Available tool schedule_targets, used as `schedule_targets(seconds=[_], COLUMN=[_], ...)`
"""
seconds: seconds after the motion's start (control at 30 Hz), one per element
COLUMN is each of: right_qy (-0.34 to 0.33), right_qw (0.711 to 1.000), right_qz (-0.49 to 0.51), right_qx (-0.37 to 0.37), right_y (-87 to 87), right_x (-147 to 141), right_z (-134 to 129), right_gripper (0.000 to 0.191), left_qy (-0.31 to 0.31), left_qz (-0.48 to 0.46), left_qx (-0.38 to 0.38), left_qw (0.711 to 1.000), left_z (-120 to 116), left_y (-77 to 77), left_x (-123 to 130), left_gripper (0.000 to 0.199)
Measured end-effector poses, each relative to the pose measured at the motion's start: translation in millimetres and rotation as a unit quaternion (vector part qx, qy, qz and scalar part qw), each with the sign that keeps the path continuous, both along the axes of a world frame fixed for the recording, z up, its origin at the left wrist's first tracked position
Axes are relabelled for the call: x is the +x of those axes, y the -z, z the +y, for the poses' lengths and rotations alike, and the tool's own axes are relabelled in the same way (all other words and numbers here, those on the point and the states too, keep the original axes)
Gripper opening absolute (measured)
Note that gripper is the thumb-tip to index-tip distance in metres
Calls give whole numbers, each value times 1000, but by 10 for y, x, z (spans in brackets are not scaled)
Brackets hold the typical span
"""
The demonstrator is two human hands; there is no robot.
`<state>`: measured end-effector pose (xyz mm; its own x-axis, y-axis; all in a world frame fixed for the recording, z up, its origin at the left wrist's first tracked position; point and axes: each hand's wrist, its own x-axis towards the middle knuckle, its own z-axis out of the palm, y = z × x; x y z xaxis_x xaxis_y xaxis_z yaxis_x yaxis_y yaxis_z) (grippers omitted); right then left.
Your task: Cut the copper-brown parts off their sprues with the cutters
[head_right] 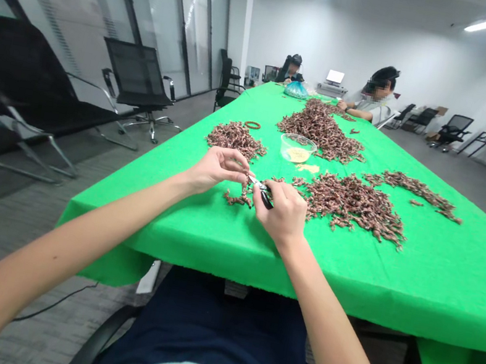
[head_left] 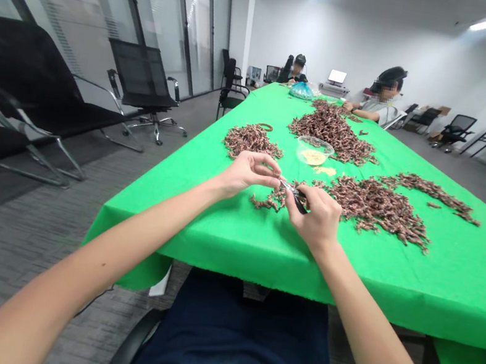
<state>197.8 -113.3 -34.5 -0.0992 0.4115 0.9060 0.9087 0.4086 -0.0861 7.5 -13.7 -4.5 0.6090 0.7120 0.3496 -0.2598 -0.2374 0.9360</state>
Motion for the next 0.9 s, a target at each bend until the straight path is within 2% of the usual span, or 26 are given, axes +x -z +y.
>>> schedule_targets(seconds=[0.3,0.57,0.9], right_qy=[-35,-48,-34], right_qw=[995,993,993], right_qz=[69,76,70], right_qx=[-55,-82,-87], right_y=[-70,-71,-74], right_x=[-11,-21,-21], right_z=[-34,-35,-34], right_gripper=[23,23,24], left_qy=[-8,-20,-17], left_qz=[-3,8,23], left_qx=[-12,-7,-10], left_qw=[1000,1000,1000], left_z=[-4,-5,-41], left_y=[-10,-22,-60], left_x=[6,2,-1], left_gripper=[33,34,34])
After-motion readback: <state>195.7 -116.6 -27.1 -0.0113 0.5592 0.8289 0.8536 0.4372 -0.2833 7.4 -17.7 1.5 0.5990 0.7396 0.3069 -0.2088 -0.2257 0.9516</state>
